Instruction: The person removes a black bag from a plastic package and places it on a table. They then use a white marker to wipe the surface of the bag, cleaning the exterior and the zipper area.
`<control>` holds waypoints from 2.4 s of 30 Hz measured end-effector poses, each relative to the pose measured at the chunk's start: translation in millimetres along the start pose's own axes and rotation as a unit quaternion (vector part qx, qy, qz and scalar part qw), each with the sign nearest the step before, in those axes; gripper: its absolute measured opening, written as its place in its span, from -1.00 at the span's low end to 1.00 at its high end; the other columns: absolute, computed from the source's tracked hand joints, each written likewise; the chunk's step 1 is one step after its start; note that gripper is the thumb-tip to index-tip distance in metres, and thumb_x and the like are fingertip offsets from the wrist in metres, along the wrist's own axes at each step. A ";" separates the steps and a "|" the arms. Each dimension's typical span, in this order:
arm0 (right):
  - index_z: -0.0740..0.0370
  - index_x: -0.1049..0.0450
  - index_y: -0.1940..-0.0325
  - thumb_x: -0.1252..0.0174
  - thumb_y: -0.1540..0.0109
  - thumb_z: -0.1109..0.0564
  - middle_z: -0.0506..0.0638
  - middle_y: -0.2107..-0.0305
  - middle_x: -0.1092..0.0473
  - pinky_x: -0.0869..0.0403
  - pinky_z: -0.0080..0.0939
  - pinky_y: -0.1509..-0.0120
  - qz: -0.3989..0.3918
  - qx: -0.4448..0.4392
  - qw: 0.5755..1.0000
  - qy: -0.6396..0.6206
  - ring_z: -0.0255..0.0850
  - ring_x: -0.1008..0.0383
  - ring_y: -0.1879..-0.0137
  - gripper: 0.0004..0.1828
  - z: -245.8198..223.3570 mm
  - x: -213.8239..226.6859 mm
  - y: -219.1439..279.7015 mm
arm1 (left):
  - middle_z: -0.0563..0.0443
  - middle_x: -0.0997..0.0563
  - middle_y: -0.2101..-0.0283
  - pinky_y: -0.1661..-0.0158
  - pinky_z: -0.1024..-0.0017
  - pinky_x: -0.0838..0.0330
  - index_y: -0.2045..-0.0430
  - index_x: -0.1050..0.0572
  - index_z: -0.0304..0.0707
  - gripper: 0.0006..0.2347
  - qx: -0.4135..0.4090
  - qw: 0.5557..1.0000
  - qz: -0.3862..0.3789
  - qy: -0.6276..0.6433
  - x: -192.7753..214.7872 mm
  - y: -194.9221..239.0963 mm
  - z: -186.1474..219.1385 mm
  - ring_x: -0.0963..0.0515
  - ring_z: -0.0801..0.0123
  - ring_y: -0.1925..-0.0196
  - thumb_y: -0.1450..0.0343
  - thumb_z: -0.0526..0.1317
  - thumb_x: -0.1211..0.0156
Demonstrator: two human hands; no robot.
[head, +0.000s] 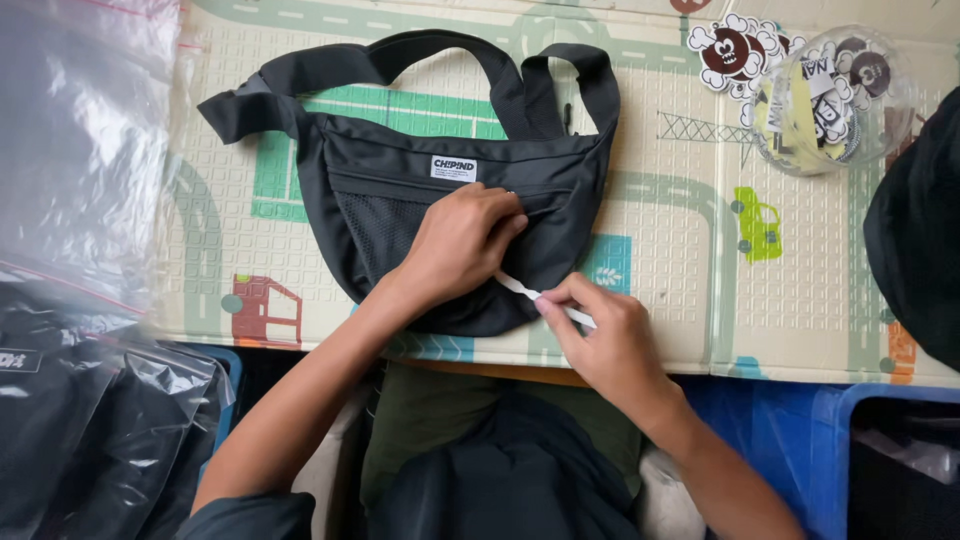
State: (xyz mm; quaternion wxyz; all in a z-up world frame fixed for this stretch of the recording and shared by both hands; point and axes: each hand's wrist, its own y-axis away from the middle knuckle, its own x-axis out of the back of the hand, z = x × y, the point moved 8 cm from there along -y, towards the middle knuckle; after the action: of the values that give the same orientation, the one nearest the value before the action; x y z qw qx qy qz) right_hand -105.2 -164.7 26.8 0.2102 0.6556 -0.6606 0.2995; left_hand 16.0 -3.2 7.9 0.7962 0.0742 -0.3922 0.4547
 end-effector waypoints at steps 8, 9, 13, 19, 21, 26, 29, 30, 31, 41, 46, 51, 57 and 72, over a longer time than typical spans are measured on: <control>0.18 -0.69 0.10 -0.44 -0.40 0.22 0.04 0.32 -0.69 -0.60 -0.07 0.13 0.043 -0.004 0.998 -0.041 -0.12 -0.67 0.27 -0.96 16.6 31.2 -17.8 | -0.16 -0.54 0.48 0.24 0.01 -0.52 0.39 -0.54 -0.20 -0.79 0.012 0.999 -0.023 0.032 4.7 -5.7 -4.3 -0.65 -0.21 0.24 -0.65 -0.18 -0.17; 0.20 -0.71 0.16 -0.45 -0.30 0.28 0.08 0.31 -0.73 -0.68 0.00 0.03 0.001 -0.012 0.994 -0.107 -0.05 -0.80 0.14 -0.93 11.4 14.8 -12.3 | -0.21 -0.54 0.46 0.23 -0.06 -0.51 0.37 -0.52 -0.20 -0.78 0.026 0.998 -0.033 0.044 1.8 -6.8 -11.3 -0.65 -0.28 0.22 -0.66 -0.15 -0.14; 0.20 -0.74 0.20 -0.49 -0.31 0.25 0.12 0.39 -0.72 -0.64 -0.08 0.24 -0.014 0.023 0.996 -0.085 -0.02 -0.77 0.31 -0.96 2.7 29.1 -22.8 | -0.27 -0.51 0.43 0.18 -0.04 -0.51 0.35 -0.46 -0.22 -0.78 0.011 0.988 -0.072 0.134 21.0 -3.8 -2.0 -0.63 -0.27 0.22 -0.71 -0.20 -0.07; 0.36 -0.52 -0.10 -0.29 -0.64 0.26 0.10 0.26 -0.57 -0.48 -0.29 0.24 0.173 0.027 0.979 -0.109 -0.37 -0.48 0.29 -0.90 44.7 76.3 -54.3 | -0.20 -0.52 0.41 0.08 0.09 -0.51 0.33 -0.46 -0.29 -0.76 0.022 0.964 -0.100 0.245 21.5 1.1 -17.8 -0.54 0.18 0.20 -0.75 -0.25 0.04; 0.35 -0.50 -0.03 -0.33 -0.53 0.19 0.09 0.22 -0.61 -0.51 -0.43 0.19 0.118 0.022 0.954 -0.276 -0.42 -0.53 0.26 -0.83 54.2 52.0 -53.2 | -0.06 -0.49 0.39 0.06 0.17 -0.51 0.30 -0.45 -0.24 -0.77 0.029 0.954 -0.099 0.281 15.9 2.7 -28.6 -0.50 0.34 0.11 -0.76 -0.24 0.04; 0.48 -0.48 -0.07 -0.26 -0.60 0.26 0.15 0.31 -0.53 -0.54 -0.28 0.20 0.146 0.045 0.973 -0.174 -0.24 -0.56 0.30 -0.84 55.7 59.0 -61.6 | 0.20 -0.46 0.35 -0.01 0.33 -0.47 0.29 -0.46 -0.15 -0.77 0.039 0.933 -0.088 0.347 16.3 3.9 -38.3 -0.44 0.45 0.12 -0.78 -0.24 0.05; 0.44 -0.48 -0.10 -0.29 -0.59 0.23 0.05 0.37 -0.48 -0.48 -0.36 0.22 0.162 0.036 0.966 -0.196 -0.40 -0.49 0.34 -0.82 33.6 59.3 -53.7 | 0.19 -0.46 0.36 0.01 0.33 -0.47 0.29 -0.48 -0.17 -0.77 0.041 0.936 -0.079 0.340 22.6 -1.5 -31.5 -0.44 0.44 0.15 -0.77 -0.22 0.02; 0.43 -0.52 -0.06 -0.34 -0.55 0.25 0.06 0.43 -0.48 -0.46 -0.34 0.28 0.151 0.033 0.966 -0.207 -0.39 -0.49 0.39 -0.83 19.9 55.9 -46.9 | 0.16 -0.46 0.38 0.03 0.31 -0.46 0.29 -0.48 -0.20 -0.77 0.037 0.939 -0.078 0.332 23.2 -1.5 -26.1 -0.45 0.43 0.16 -0.77 -0.22 0.00; 0.43 -0.52 -0.06 -0.34 -0.55 0.25 0.06 0.43 -0.48 -0.46 -0.34 0.28 0.151 0.033 0.966 -0.207 -0.39 -0.49 0.39 -0.83 13.6 52.4 -42.5 | 0.16 -0.46 0.38 0.03 0.31 -0.46 0.29 -0.48 -0.20 -0.77 0.038 0.939 -0.079 0.333 22.0 -5.4 -23.9 -0.45 0.43 0.16 -0.77 -0.22 0.00; 0.08 -0.68 0.11 -0.46 -0.39 0.11 0.01 0.33 -0.71 -0.63 0.02 0.13 0.042 0.015 0.997 0.056 0.06 -0.76 0.17 -0.93 1.5 45.0 -25.9 | -0.14 -0.56 0.56 0.34 0.02 -0.50 0.34 -0.53 -0.14 -0.78 0.019 0.998 0.002 0.063 -5.7 -40.2 -18.6 -0.67 -0.24 0.39 -0.68 -0.11 -0.15; 0.21 -0.62 0.03 -0.39 -0.50 0.12 0.18 0.23 -0.69 -0.60 0.28 -0.02 0.092 -0.022 0.994 0.054 0.27 -0.73 0.02 -0.87 19.4 47.5 -31.2 | -0.05 -0.54 0.59 0.38 0.07 -0.50 0.36 -0.51 -0.11 -0.77 -0.004 0.999 0.038 0.034 -21.6 -63.6 -15.7 -0.68 -0.15 0.42 -0.69 -0.10 -0.13; 0.24 -0.65 0.04 -0.41 -0.39 0.23 0.07 0.31 -0.67 -0.74 -0.08 0.05 -0.008 -0.107 0.984 -0.139 -0.25 -0.72 0.19 -0.92 61.4 54.9 -16.0 | -0.15 -0.60 0.55 0.33 -0.05 -0.57 0.31 -0.56 -0.09 -0.82 0.053 0.998 0.029 -0.020 -27.6 -64.2 -21.9 -0.73 -0.25 0.31 -0.64 -0.08 -0.16; 0.32 -0.62 0.03 -0.40 -0.43 0.20 0.16 0.30 -0.69 -0.67 -0.13 0.18 0.014 -0.085 0.987 -0.136 -0.29 -0.68 0.22 -0.87 41.9 24.1 -15.3 | -0.01 -0.58 0.62 0.42 0.07 -0.54 0.38 -0.59 -0.05 -0.80 0.115 0.992 0.048 -0.020 -37.8 -83.2 -37.7 -0.73 -0.16 0.44 -0.60 -0.05 -0.19; 0.37 -0.57 -0.10 -0.30 -0.57 0.27 0.18 0.33 -0.58 -0.36 -0.25 0.36 0.090 -0.044 0.994 -0.040 -0.28 -0.43 0.47 -0.92 71.0 75.3 -36.6 | -0.08 -0.64 0.21 0.16 -0.02 -0.55 0.22 -0.58 -0.11 -0.77 -0.072 0.997 -0.009 0.040 -2.7 -44.0 15.2 -0.69 -0.18 0.10 -0.39 -0.12 -0.53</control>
State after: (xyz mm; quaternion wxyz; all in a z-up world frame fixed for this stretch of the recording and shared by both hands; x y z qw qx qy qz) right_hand -64.6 -266.7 29.7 0.1848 0.5947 -0.7373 0.2616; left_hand 41.2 -37.5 26.9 0.8189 0.0018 -0.3909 0.4203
